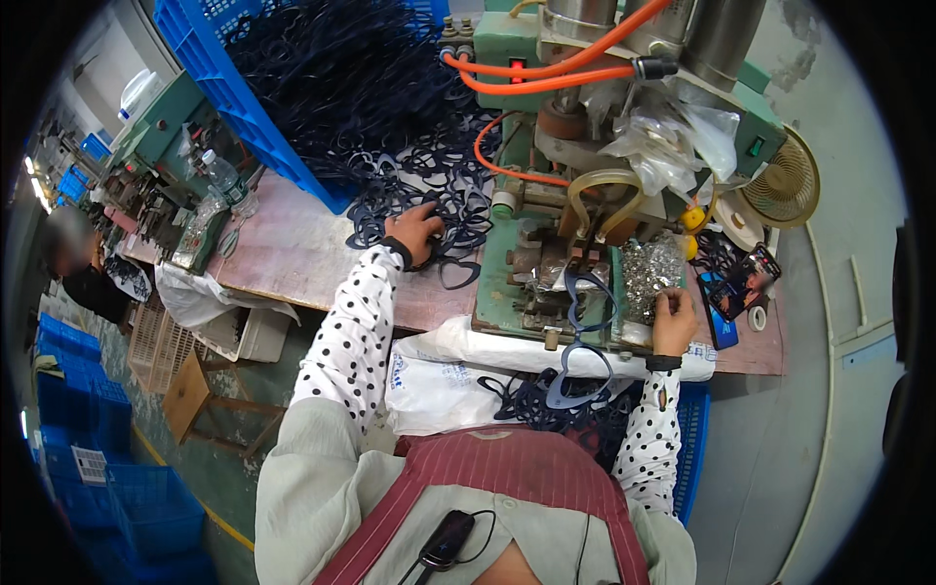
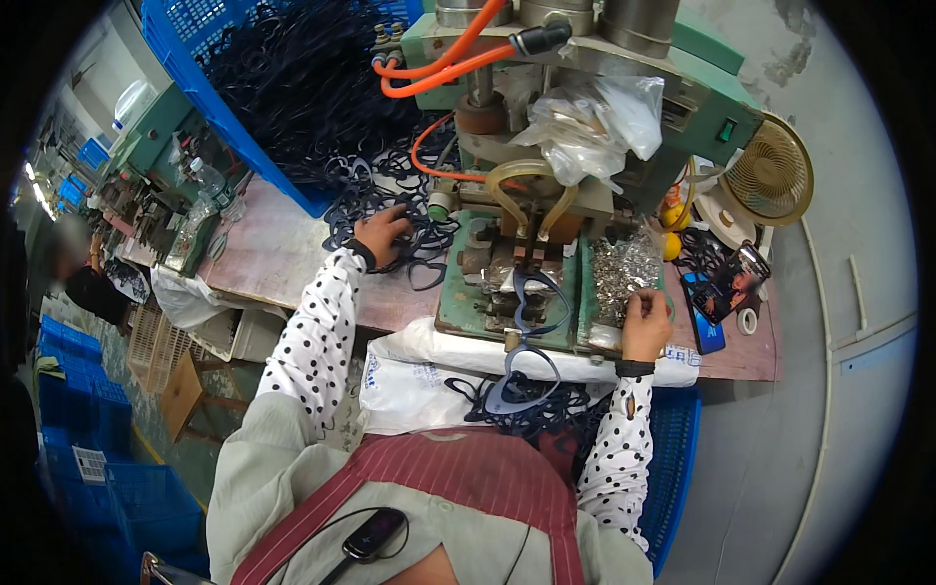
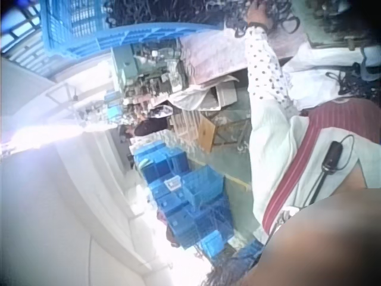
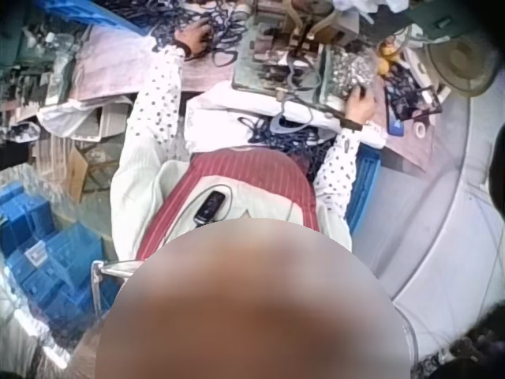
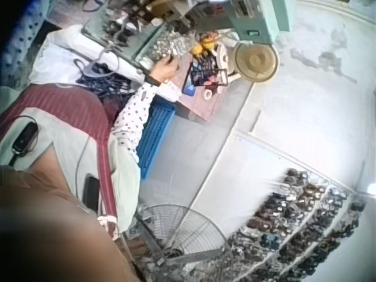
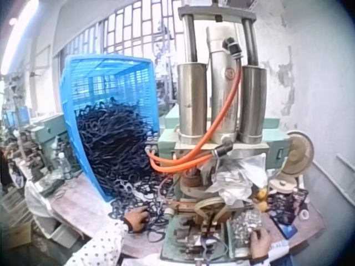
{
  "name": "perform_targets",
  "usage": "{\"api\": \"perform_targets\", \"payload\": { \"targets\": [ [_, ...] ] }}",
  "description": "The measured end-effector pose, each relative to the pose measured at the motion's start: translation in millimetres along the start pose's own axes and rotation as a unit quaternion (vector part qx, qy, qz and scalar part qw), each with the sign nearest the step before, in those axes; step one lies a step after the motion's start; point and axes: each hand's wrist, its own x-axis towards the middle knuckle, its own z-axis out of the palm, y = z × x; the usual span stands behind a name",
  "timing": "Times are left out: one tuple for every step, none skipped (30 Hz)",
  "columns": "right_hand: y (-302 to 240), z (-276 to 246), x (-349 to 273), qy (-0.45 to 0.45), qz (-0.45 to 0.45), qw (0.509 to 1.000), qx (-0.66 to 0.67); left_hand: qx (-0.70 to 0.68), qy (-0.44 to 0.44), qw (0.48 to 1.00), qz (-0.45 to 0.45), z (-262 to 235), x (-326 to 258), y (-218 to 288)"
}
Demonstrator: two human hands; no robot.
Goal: The person repeatedly picks dark rubber loops from a blue bin and places them into a small press machine, then removes the processed pieces and sets them aside. The person also handles small shiny metal components from a tray on the table.
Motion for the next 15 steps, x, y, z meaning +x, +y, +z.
{"api": "perform_targets", "payload": {
  "targets": [
    [-7, -4, -2, 0.014, -0.040, 0.999, -0.029, 0.010, -0.034, 0.999, 0.018, -4, 3, -4],
    [-4, -4, -1, 0.022, -0.053, 0.998, -0.040, 0.015, -0.032, 0.999, 0.039, -7, 4, -6],
    [0, -3, -1, 0.029, -0.066, 0.996, -0.051, 0.029, -0.034, 0.998, 0.047, -10, 6, -7],
    [-1, -2, -1, 0.035, -0.078, 0.994, -0.061, 0.043, -0.037, 0.997, 0.053, -12, 6, -11],
    [-3, -2, -1, 0.033, -0.058, 0.996, -0.059, 0.024, 0.011, 0.998, 0.053, -12, 6, -11],
    [-5, -3, -1, 0.024, -0.052, 0.997, -0.046, -0.016, 0.094, 0.994, 0.052, -12, 4, -10],
    [-7, -4, -3, 0.016, -0.043, 0.998, -0.034, -0.052, 0.171, 0.982, 0.060, -20, 0, -1],
    [-11, -5, -4, 0.008, -0.035, 0.999, -0.022, -0.088, 0.246, 0.963, 0.067, -26, -1, 6],
    [-15, -5, -3, 0.010, -0.030, 0.998, -0.048, -0.144, 0.255, 0.956, 0.029, -22, -1, 1],
    [-17, -7, -2, 0.016, -0.044, 0.998, -0.052, -0.256, 0.271, 0.928, 0.006, -30, -7, 18],
    [-18, -7, 0, 0.022, -0.060, 0.996, -0.056, -0.270, 0.296, 0.916, -0.011, -36, -15, 34],
    [-20, -7, 1, 0.030, -0.075, 0.995, -0.061, -0.286, 0.320, 0.903, -0.026, -42, -20, 53],
    [-26, -6, 3, 0.028, -0.056, 0.998, -0.029, -0.190, 0.390, 0.900, 0.045, -54, -28, 72],
    [-38, -6, 3, 0.022, -0.054, 0.998, -0.009, -0.164, 0.414, 0.887, 0.123, -68, -36, 91],
    [-47, -7, 3, 0.003, -0.039, 0.999, 0.037, -0.149, 0.416, 0.884, 0.156, -68, -42, 106]
  ]
}}
